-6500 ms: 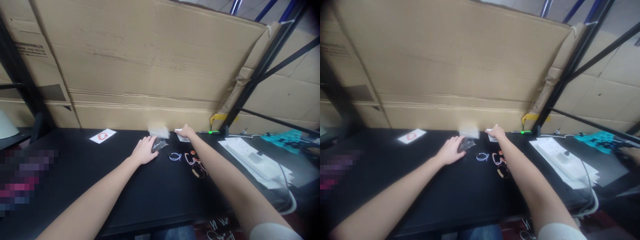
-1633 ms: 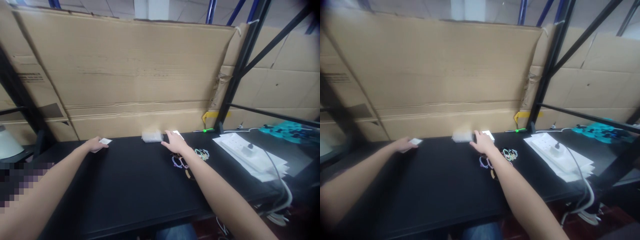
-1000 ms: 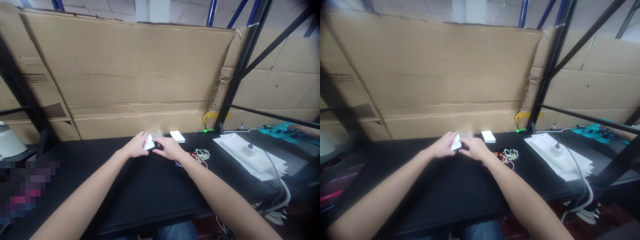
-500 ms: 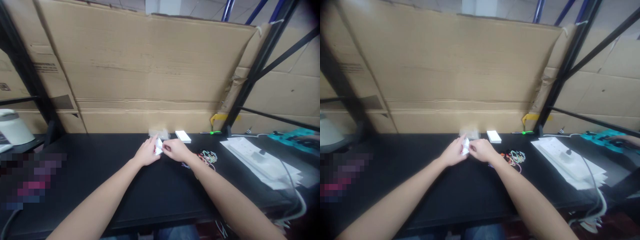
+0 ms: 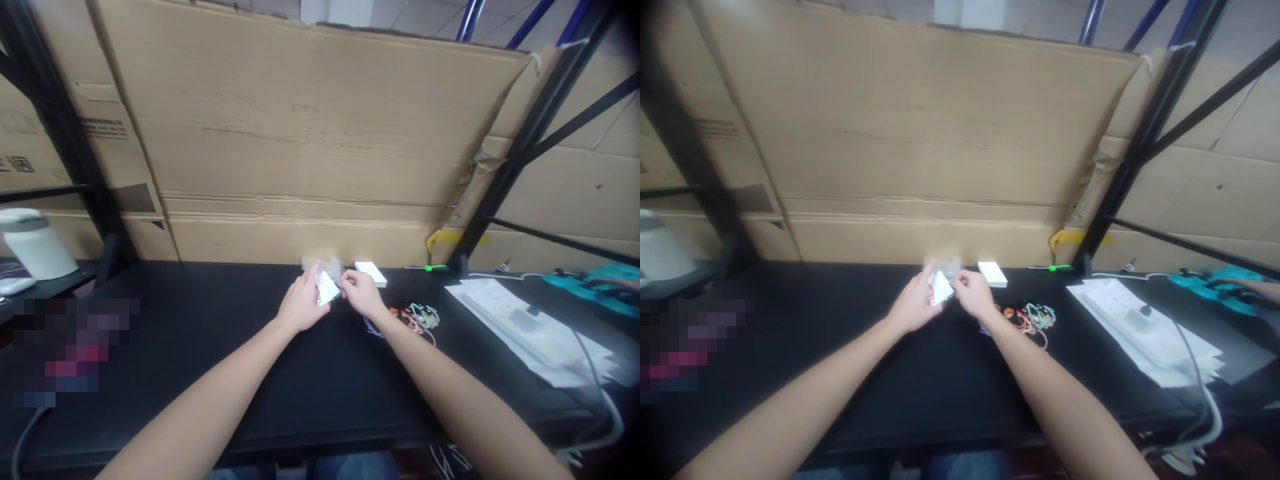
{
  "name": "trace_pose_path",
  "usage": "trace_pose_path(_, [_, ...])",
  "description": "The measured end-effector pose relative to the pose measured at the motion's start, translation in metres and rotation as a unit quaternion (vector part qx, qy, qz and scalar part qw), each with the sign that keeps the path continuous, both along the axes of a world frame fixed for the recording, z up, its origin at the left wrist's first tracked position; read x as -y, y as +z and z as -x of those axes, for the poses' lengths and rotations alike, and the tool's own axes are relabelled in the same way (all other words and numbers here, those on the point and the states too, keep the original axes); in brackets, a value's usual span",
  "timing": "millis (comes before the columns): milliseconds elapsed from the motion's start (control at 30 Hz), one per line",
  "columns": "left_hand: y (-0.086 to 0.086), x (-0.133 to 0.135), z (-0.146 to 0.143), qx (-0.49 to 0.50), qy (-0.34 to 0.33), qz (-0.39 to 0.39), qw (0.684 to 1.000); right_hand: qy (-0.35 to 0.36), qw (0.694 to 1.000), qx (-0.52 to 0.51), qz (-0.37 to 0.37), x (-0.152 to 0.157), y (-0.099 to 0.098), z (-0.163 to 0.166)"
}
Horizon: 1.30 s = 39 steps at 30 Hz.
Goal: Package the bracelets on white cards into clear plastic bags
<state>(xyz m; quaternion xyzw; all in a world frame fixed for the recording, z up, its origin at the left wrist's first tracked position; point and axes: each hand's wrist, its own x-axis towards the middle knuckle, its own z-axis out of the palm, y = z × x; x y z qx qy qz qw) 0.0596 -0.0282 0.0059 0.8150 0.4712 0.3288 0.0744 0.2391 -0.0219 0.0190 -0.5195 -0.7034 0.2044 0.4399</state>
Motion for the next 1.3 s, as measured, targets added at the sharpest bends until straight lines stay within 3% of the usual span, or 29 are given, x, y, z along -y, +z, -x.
trace_pose_path(233, [0.003, -0.001, 0.001, -0.006, 0.028, -0.002, 1.000, -0.061, 0.997, 0.018, -0.036, -0.003, 0.002, -0.008])
trace_pose_path(400, [0.006, -0.001, 0.006, -0.056, 0.019, -0.035, 0.998, -0.034, 0.970, 0.139, -0.195, 0.006, 0.011, -0.008])
trace_pose_path(500, [0.006, 0.000, 0.006, -0.081, 0.010, -0.041, 0.996, 0.004, 0.953, 0.188, -0.236, 0.012, 0.013, -0.003])
trace_pose_path(767, [0.005, 0.000, 0.005, -0.123, 0.007, -0.068, 0.990, -0.016, 0.969, 0.162, -0.184, 0.003, 0.003, -0.001])
trace_pose_path(900, [0.007, -0.002, 0.007, -0.121, 0.008, -0.072, 0.990, 0.039, 0.992, 0.063, -0.098, -0.002, 0.002, -0.005])
trace_pose_path(1000, [0.010, -0.001, 0.010, -0.120, 0.001, -0.062, 0.991, 0.109, 0.993, -0.001, -0.037, -0.006, 0.003, -0.008])
trace_pose_path(1200, [0.015, 0.000, 0.011, -0.124, -0.017, -0.059, 0.990, 0.083, 0.995, 0.002, -0.048, -0.003, 0.004, -0.009])
trace_pose_path(1300, [0.015, 0.002, 0.010, -0.132, -0.033, -0.060, 0.989, 0.126, 0.992, 0.018, -0.018, -0.001, 0.004, -0.007])
